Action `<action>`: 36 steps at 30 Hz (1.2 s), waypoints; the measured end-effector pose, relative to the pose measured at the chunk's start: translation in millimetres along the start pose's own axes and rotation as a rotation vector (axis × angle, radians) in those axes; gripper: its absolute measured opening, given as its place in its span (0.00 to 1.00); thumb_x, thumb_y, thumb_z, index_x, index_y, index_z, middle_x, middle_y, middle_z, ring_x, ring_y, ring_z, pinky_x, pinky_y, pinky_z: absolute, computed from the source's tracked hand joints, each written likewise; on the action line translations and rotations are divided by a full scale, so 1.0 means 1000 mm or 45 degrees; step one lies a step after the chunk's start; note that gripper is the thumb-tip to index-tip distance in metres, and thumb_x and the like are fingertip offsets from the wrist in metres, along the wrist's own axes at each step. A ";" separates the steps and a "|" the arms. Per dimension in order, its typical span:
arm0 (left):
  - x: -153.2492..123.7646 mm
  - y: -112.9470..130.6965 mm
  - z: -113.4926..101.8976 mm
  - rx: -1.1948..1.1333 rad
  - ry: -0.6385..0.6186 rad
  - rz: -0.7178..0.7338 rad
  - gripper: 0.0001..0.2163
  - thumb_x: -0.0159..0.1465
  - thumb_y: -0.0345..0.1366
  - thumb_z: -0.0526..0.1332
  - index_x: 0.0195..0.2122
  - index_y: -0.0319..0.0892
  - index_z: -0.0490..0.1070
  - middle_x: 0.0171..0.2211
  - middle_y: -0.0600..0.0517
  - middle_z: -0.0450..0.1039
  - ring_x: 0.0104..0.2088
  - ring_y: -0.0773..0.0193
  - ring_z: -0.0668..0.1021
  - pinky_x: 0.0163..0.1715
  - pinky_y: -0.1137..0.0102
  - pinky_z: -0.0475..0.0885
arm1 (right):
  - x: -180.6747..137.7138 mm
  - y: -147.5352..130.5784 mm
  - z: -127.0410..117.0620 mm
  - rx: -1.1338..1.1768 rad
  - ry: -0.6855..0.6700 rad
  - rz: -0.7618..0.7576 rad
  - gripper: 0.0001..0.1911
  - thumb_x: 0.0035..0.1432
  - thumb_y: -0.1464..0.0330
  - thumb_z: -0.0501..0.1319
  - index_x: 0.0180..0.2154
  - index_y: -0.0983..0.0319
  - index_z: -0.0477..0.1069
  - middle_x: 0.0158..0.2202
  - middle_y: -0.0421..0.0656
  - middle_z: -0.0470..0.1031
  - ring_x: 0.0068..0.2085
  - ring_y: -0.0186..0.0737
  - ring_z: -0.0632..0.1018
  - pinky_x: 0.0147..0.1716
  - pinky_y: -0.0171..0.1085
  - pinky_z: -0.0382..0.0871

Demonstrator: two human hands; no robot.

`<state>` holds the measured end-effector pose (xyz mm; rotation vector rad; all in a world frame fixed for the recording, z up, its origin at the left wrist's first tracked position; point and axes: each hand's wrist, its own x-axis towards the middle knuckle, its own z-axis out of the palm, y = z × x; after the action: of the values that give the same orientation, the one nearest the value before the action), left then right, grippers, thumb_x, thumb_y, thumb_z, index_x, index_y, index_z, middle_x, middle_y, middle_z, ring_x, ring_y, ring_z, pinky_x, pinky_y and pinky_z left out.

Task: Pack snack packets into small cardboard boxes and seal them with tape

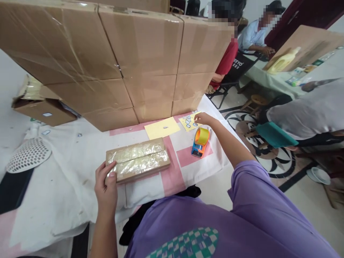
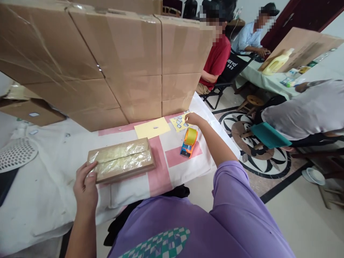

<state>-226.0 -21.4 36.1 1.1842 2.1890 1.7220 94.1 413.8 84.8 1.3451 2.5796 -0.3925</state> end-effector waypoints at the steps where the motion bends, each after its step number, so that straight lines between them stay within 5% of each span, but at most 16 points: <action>1: 0.000 0.000 0.001 0.000 0.010 -0.007 0.15 0.69 0.44 0.58 0.49 0.43 0.77 0.56 0.44 0.71 0.63 0.52 0.70 0.66 0.54 0.61 | 0.006 -0.001 0.003 -0.001 -0.019 -0.064 0.14 0.61 0.71 0.62 0.48 0.67 0.79 0.45 0.50 0.81 0.41 0.40 0.77 0.40 0.33 0.65; 6: 0.002 0.000 0.001 0.010 0.024 -0.033 0.16 0.68 0.45 0.58 0.49 0.42 0.77 0.57 0.44 0.70 0.62 0.51 0.70 0.67 0.54 0.61 | 0.032 -0.016 0.015 -0.027 -0.155 -0.350 0.21 0.57 0.74 0.65 0.53 0.62 0.77 0.49 0.49 0.78 0.41 0.40 0.75 0.39 0.33 0.61; 14: 0.001 0.001 -0.001 0.024 0.000 -0.036 0.15 0.69 0.44 0.58 0.50 0.43 0.76 0.58 0.45 0.70 0.62 0.51 0.71 0.66 0.53 0.62 | 0.047 -0.016 0.028 -0.054 -0.233 -0.440 0.10 0.52 0.78 0.63 0.37 0.65 0.79 0.41 0.47 0.79 0.34 0.38 0.72 0.33 0.35 0.57; 24: 0.003 -0.002 -0.001 0.025 -0.019 -0.021 0.15 0.69 0.44 0.57 0.50 0.43 0.77 0.57 0.45 0.71 0.63 0.51 0.69 0.66 0.53 0.61 | 0.048 -0.002 0.021 -0.014 -0.128 -0.447 0.23 0.55 0.79 0.61 0.53 0.66 0.77 0.48 0.52 0.76 0.40 0.41 0.73 0.39 0.34 0.61; 32: 0.003 0.001 0.000 0.021 -0.006 -0.033 0.15 0.69 0.44 0.57 0.50 0.43 0.76 0.58 0.45 0.70 0.62 0.51 0.71 0.65 0.54 0.62 | 0.050 -0.010 0.022 0.107 -0.054 -0.491 0.06 0.56 0.76 0.61 0.35 0.65 0.77 0.38 0.48 0.78 0.38 0.40 0.72 0.37 0.34 0.60; 36: 0.003 0.000 0.000 0.007 0.004 -0.016 0.16 0.69 0.45 0.58 0.50 0.42 0.77 0.56 0.45 0.71 0.61 0.53 0.71 0.64 0.56 0.63 | 0.042 -0.009 0.015 0.256 0.023 -0.486 0.06 0.58 0.72 0.60 0.33 0.65 0.77 0.35 0.47 0.79 0.34 0.40 0.73 0.35 0.35 0.61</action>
<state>-228.2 -19.1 37.5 1.1666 2.1996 1.7154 63.7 436.4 58.7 0.9023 2.8748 -0.7204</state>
